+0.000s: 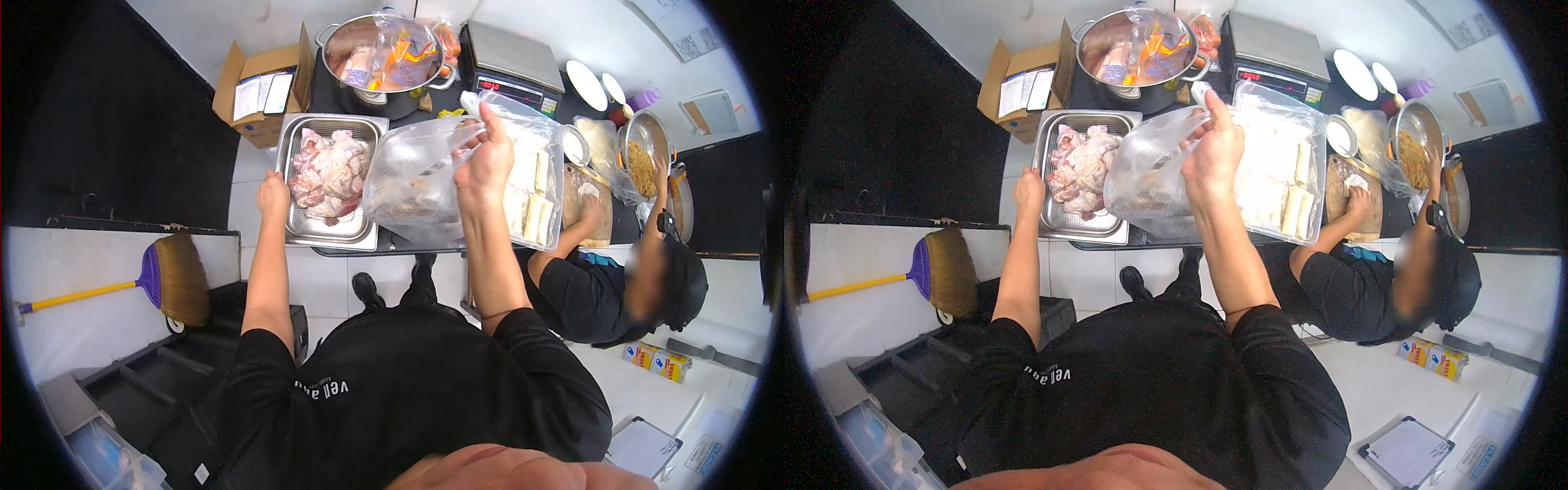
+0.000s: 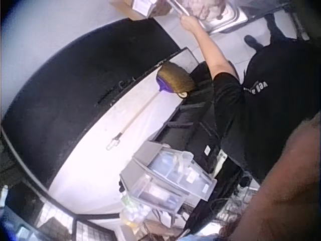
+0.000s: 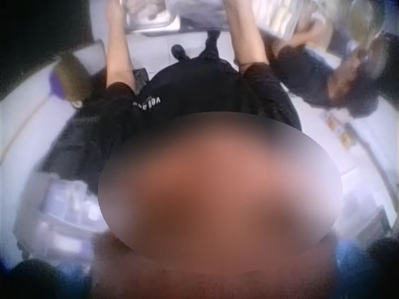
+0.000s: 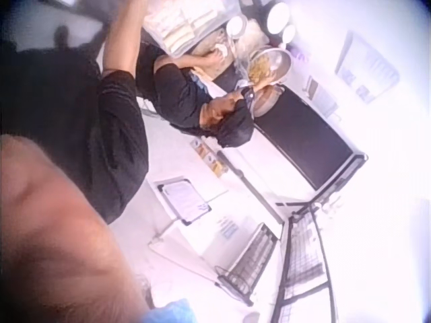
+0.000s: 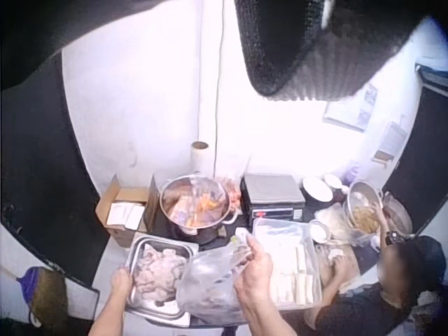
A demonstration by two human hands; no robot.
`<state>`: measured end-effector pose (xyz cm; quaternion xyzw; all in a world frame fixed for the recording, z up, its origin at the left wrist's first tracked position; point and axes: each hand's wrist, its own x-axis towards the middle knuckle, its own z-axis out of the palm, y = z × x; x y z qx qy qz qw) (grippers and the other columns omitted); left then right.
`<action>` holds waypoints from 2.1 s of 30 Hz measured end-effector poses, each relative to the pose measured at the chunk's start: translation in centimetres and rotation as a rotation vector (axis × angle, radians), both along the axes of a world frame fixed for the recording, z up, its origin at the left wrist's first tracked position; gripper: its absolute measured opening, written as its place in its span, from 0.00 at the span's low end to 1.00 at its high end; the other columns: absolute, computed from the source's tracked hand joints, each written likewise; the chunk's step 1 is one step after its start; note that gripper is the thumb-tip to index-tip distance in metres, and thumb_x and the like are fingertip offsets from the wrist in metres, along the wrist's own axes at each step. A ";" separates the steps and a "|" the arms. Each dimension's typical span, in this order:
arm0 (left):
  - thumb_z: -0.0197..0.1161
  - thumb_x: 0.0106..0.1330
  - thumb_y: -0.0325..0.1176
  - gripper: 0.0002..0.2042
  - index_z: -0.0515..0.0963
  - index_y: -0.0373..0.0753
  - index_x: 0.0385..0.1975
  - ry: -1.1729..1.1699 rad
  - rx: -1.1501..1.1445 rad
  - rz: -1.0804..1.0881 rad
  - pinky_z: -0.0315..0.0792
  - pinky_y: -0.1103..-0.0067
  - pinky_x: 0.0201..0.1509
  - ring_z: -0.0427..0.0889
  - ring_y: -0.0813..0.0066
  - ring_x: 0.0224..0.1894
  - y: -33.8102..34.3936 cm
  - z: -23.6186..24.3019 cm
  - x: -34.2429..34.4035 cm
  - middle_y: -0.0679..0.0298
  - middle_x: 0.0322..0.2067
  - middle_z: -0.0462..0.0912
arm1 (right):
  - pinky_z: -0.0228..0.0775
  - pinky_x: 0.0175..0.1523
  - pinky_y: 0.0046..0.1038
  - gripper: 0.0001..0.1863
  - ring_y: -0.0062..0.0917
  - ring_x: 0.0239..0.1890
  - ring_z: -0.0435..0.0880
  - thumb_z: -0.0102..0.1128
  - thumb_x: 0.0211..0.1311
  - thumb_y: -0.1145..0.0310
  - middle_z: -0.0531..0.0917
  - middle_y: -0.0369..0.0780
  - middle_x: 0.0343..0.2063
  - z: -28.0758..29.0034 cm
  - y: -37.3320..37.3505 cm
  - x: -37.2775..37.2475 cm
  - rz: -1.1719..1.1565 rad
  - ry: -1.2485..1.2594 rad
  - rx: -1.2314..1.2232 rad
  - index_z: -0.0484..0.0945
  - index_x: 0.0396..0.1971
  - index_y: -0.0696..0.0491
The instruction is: The person picks up chicken pieces and spring rolls, weighs them on a scale, places them into plastic bags, and then carries the bags to a freezer and stores them inside.
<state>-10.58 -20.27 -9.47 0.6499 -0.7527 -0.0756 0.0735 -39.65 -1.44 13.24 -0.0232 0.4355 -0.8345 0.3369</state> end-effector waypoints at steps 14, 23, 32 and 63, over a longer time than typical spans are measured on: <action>0.48 0.69 0.40 0.14 0.71 0.35 0.39 -0.025 -0.049 0.021 0.73 0.57 0.38 0.81 0.44 0.35 0.0 -0.7 0.3 0.46 0.30 0.82 | 0.55 0.20 0.22 0.12 0.16 0.17 0.64 0.61 0.59 0.63 0.65 0.29 0.16 -7.4 -3.3 0.0 -0.116 -0.094 -0.011 0.69 0.23 0.48; 0.50 0.68 0.43 0.14 0.73 0.37 0.37 0.073 -0.098 0.005 0.73 0.56 0.37 0.81 0.43 0.33 -1.0 -2.6 2.1 0.45 0.27 0.82 | 0.56 0.23 0.19 0.14 0.14 0.19 0.68 0.60 0.60 0.59 0.73 0.30 0.18 -15.6 2.9 0.8 0.117 0.293 0.362 0.75 0.22 0.53; 0.61 0.60 0.46 0.32 0.64 0.37 0.61 0.439 -0.318 -0.290 0.57 0.56 0.63 0.62 0.43 0.62 2.5 0.3 -2.8 0.42 0.62 0.61 | 0.72 0.41 0.32 0.18 0.38 0.33 0.81 0.61 0.59 0.58 0.81 0.46 0.27 -11.4 11.7 -0.9 0.742 1.160 0.907 0.80 0.41 0.58; 0.49 0.67 0.31 0.16 0.68 0.46 0.54 1.401 0.765 -0.564 0.58 0.70 0.61 0.73 0.73 0.55 4.6 10.7 -19.5 0.64 0.64 0.64 | 0.65 0.61 0.33 0.49 0.45 0.56 0.72 0.72 0.33 0.54 0.75 0.59 0.48 -19.1 -3.8 -3.8 1.111 1.511 0.882 0.64 0.56 0.67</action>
